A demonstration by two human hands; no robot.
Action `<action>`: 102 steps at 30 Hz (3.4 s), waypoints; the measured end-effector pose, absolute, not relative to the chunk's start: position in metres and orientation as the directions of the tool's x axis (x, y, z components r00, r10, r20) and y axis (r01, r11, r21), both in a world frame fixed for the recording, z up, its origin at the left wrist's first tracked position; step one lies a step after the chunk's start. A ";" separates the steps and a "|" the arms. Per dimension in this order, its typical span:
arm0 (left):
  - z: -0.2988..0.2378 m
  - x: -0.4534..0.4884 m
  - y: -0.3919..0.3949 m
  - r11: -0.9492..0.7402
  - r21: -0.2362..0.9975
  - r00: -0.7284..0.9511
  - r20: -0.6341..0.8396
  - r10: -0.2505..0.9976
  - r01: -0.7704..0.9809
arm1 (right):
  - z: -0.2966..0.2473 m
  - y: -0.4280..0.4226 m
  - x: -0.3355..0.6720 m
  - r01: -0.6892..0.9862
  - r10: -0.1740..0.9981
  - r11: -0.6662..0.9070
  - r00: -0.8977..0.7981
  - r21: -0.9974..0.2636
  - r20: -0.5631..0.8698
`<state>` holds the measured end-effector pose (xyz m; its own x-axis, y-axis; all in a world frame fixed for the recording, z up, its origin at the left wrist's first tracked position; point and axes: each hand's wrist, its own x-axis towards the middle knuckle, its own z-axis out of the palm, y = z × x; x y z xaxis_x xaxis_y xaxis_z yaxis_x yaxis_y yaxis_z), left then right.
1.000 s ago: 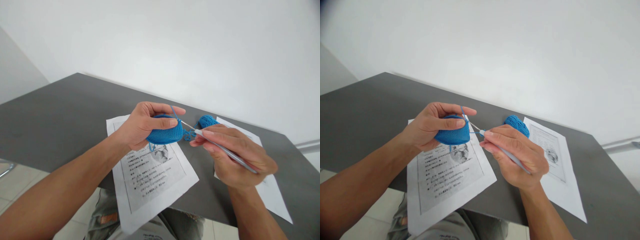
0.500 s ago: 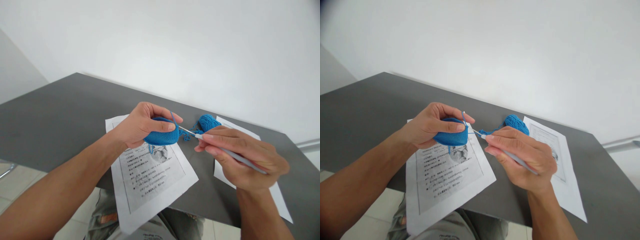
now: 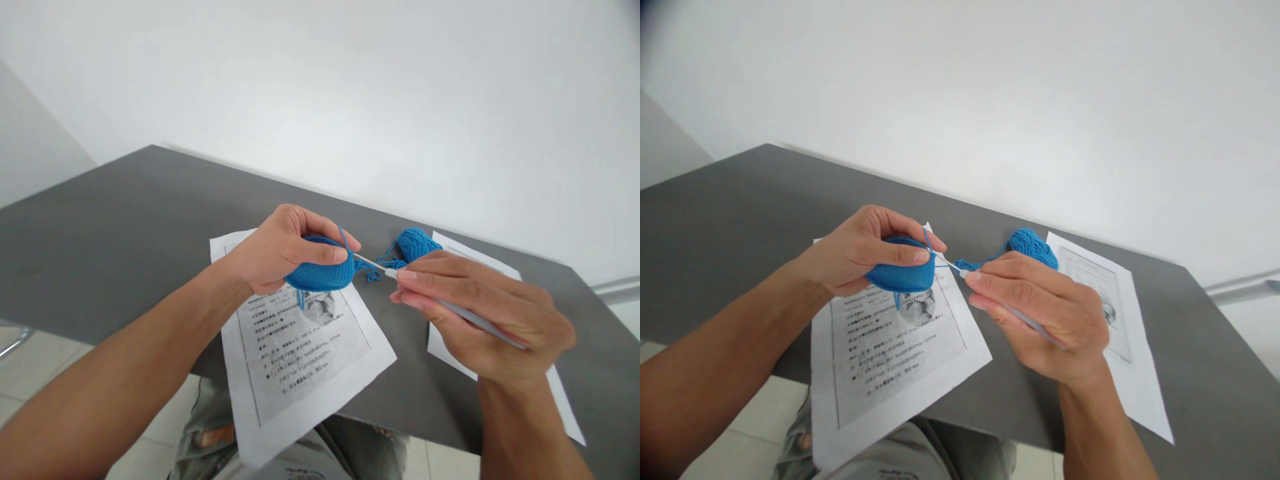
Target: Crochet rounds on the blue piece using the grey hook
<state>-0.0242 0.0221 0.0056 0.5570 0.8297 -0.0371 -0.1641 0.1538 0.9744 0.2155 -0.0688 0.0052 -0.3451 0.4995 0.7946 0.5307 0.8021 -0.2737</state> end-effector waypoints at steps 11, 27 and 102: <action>0.005 -0.024 0.020 0.139 0.969 0.599 0.012 0.801 -0.206 | -0.005 -0.063 0.218 0.155 0.732 0.680 -0.108 -0.716 0.672; -0.016 -0.003 0.001 0.043 0.923 0.484 0.160 0.861 -0.382 | -0.025 -0.051 0.166 -0.215 0.877 0.476 0.188 -0.853 0.442; -0.010 0.006 -0.016 -0.372 0.928 -0.023 0.373 0.928 0.032 | -0.032 -0.069 0.178 0.641 0.510 0.664 -0.013 -0.384 0.860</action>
<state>0.0061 -0.0161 -0.0098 -0.0226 0.9277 0.3728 0.0317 -0.3720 0.9277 0.1785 -0.0694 -0.0319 -0.0127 0.5098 0.8602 0.6412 0.6643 -0.3842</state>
